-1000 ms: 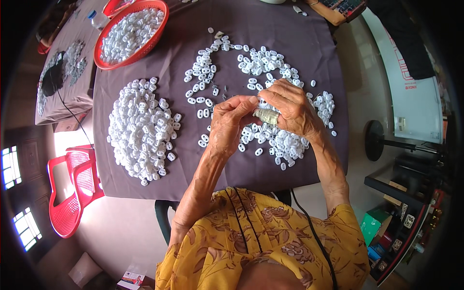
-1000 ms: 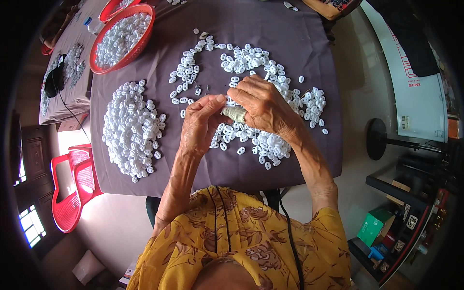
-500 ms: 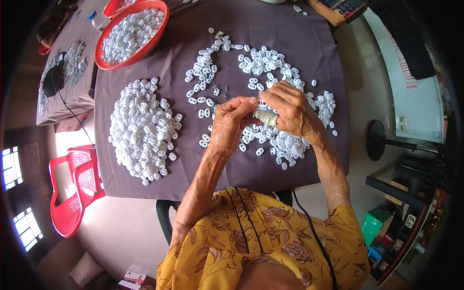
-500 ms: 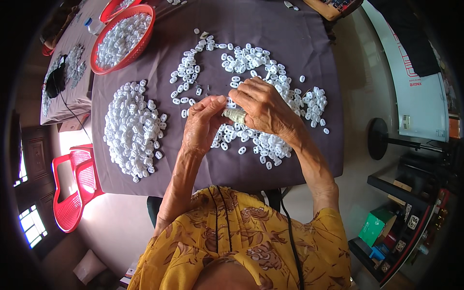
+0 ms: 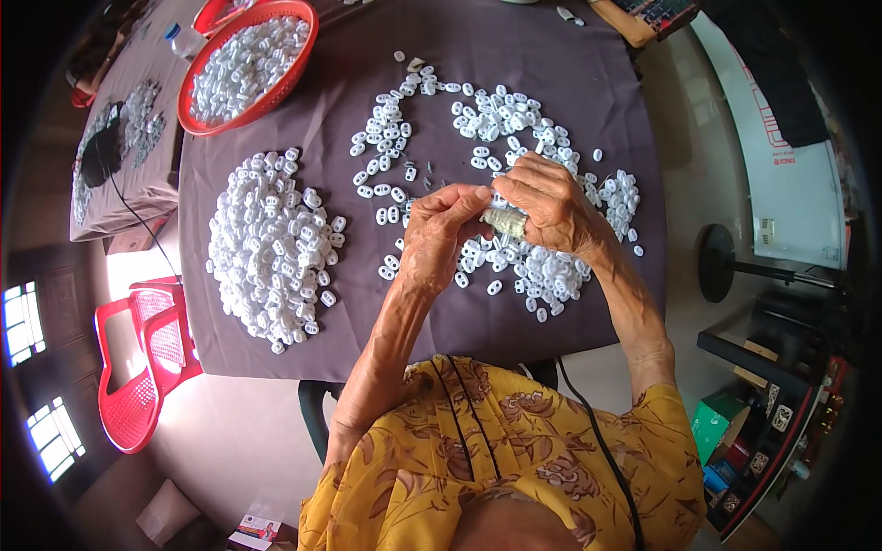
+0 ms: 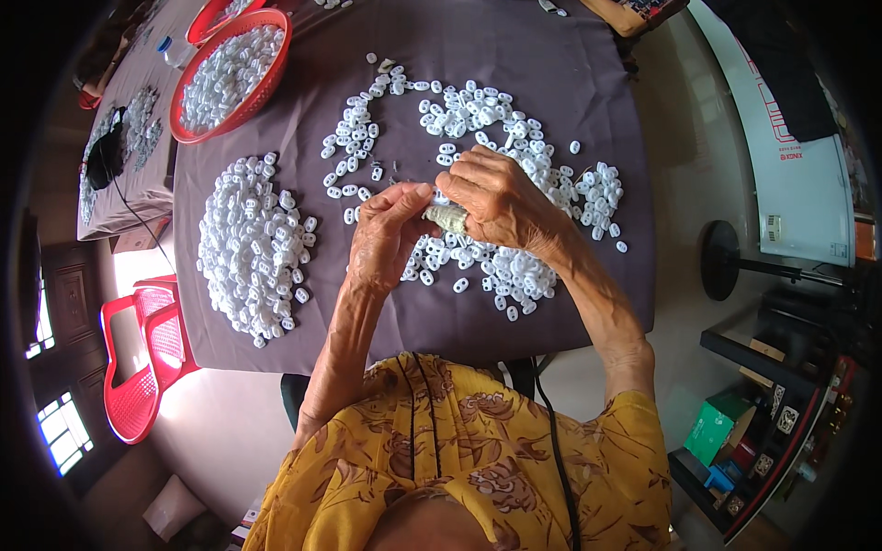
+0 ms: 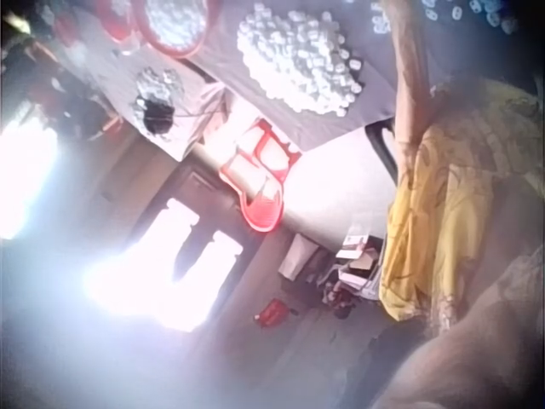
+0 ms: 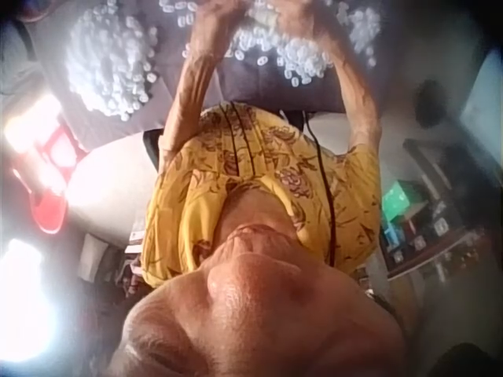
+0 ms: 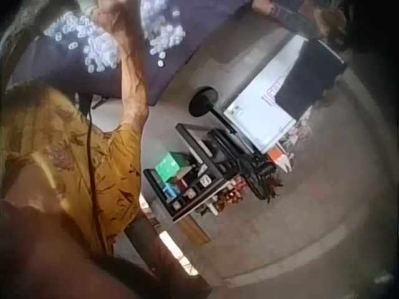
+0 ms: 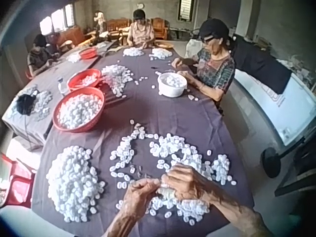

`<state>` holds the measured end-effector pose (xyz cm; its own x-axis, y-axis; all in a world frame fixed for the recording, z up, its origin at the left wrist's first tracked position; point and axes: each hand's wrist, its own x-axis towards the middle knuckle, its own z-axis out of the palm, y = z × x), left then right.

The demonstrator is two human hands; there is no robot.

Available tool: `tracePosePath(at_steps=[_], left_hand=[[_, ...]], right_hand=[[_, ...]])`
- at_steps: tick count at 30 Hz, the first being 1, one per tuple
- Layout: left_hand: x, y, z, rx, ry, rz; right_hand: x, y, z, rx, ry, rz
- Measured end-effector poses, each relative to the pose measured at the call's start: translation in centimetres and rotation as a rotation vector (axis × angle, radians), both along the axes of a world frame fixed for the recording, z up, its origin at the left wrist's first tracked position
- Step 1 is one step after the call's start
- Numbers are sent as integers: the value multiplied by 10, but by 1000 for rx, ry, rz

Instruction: The person assembles small white plastic components using a threading tool.

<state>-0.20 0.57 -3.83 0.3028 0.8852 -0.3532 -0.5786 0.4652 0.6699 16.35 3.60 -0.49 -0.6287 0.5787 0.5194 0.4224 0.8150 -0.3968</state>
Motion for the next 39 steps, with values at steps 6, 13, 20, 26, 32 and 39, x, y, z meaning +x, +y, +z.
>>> tracePosePath(at_steps=[6, 13, 20, 26, 32, 39], left_hand=[[2, -1, -2, 3, 34, -23], [-1, 2, -3, 43, -2, 6], [-35, 8, -7, 93, 116, 51], [-90, -5, 3, 164, 758, 242], [-166, -21, -10, 399, 1667, 489], [-191, -31, -22, 471, 2042, 369]], right_hand=[[4, 2, -4, 19, -4, 23], [2, 1, -5, 14, -4, -45], [11, -4, -16, -75, -29, -156], [11, -20, -45, -108, -93, -224], [16, -32, -75, -83, -212, -261], [13, -30, -84, -73, -157, -269]])
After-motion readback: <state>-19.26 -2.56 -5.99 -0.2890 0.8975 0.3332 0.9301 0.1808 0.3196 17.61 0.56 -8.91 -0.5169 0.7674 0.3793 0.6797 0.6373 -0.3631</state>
